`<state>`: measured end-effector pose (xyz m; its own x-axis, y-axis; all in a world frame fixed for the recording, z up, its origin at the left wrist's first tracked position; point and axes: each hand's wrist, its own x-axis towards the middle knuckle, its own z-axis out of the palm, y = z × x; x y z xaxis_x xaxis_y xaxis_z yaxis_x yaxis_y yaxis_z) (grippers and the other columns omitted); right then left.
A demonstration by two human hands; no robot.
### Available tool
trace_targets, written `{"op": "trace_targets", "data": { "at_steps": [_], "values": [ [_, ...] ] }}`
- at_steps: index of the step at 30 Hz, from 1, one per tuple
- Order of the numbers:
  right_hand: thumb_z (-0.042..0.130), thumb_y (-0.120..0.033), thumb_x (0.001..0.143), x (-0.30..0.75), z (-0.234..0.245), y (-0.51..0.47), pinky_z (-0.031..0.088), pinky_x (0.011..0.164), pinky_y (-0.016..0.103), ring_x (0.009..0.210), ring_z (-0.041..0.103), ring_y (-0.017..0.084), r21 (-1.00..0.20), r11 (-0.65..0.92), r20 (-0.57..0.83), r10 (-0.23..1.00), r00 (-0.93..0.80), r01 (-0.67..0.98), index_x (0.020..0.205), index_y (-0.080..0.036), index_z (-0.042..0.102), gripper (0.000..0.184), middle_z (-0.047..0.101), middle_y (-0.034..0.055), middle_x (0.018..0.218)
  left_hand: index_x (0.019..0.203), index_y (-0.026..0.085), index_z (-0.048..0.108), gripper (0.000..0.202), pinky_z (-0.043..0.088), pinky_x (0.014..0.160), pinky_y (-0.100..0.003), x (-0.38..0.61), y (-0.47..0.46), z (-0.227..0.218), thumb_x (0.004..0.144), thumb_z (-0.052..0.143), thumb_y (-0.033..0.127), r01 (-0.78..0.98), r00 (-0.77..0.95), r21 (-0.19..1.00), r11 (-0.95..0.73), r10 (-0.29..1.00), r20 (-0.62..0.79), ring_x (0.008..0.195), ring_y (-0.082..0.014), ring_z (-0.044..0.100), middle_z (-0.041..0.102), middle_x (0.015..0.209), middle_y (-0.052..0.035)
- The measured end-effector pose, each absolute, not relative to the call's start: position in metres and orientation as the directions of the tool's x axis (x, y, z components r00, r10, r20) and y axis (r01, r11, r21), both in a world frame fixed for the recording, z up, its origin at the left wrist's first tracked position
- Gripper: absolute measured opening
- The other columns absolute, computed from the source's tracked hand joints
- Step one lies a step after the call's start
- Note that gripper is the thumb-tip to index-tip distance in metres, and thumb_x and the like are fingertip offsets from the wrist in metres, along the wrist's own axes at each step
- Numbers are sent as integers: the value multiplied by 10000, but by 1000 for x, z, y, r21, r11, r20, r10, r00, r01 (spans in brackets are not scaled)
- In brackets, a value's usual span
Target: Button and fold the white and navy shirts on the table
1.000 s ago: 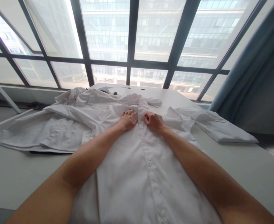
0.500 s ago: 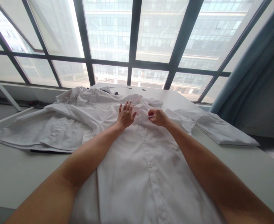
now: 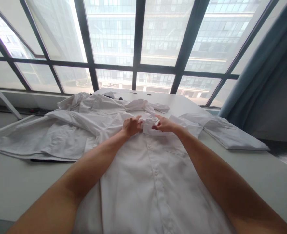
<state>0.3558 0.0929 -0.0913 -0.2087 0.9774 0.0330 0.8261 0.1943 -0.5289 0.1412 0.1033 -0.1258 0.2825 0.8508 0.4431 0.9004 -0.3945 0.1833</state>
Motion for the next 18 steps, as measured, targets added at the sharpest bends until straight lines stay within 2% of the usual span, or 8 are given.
{"op": "trace_targets", "data": {
  "at_steps": [3,5,7,9,11,13,16,18],
  "values": [
    [746,-280,732,352,-89,90,407,549,241,549,578,151,-478,252,16,961,-278,842,956,-167,685,258,634,-13,599,1316,280,595,408,475,809,-357,141,104,-127,932,527,398,894,258,212,-396,840,478,927,-288,699,751,956,-83],
    [716,-243,728,348,-84,87,395,578,252,591,583,162,-396,302,171,952,-254,867,839,-169,683,137,649,5,643,1242,275,640,356,468,809,-351,141,104,-127,921,548,397,865,232,278,-417,825,516,900,-275,695,749,910,-65],
    [644,-209,756,343,-79,82,371,603,264,634,583,175,-279,316,423,888,-179,907,864,-172,680,120,660,21,695,1163,250,666,295,453,844,-344,142,106,-127,924,550,377,809,191,366,-460,794,577,896,-253,682,740,874,-52],
    [561,-198,801,338,-75,77,332,603,272,665,572,188,-152,306,637,757,-143,940,932,-165,665,170,668,49,772,1118,215,660,258,427,900,-340,142,111,-128,941,521,341,730,110,457,-509,747,656,932,-233,660,730,889,-54],
    [498,-184,834,334,-73,73,294,595,279,689,557,195,-27,312,733,652,-194,950,961,-152,641,195,663,83,860,1076,192,649,266,416,910,-332,142,118,-130,974,447,331,622,1,565,-542,722,692,931,-215,643,721,912,-63],
    [472,-160,837,332,-74,70,274,596,288,711,543,201,83,334,733,617,-285,939,954,-147,625,193,649,102,910,986,184,649,377,435,841,-315,141,128,-132,1010,336,394,459,-94,709,-536,764,639,823,-196,637,713,858,-60],
    [465,-132,820,333,-77,70,264,597,296,727,535,208,163,364,662,649,-375,917,927,-150,616,185,636,104,902,786,184,625,627,442,704,-289,138,142,-134,999,191,583,141,-196,906,-399,886,420,628,-168,589,654,669,-39],
    [473,-126,802,335,-79,71,262,592,295,725,541,207,166,374,619,681,-391,913,917,-153,616,184,641,103,908,712,184,604,664,426,637,-272,135,148,-134,946,242,690,-38,-179,958,-283,946,272,574,-155,560,600,592,-22]
  ]
}}
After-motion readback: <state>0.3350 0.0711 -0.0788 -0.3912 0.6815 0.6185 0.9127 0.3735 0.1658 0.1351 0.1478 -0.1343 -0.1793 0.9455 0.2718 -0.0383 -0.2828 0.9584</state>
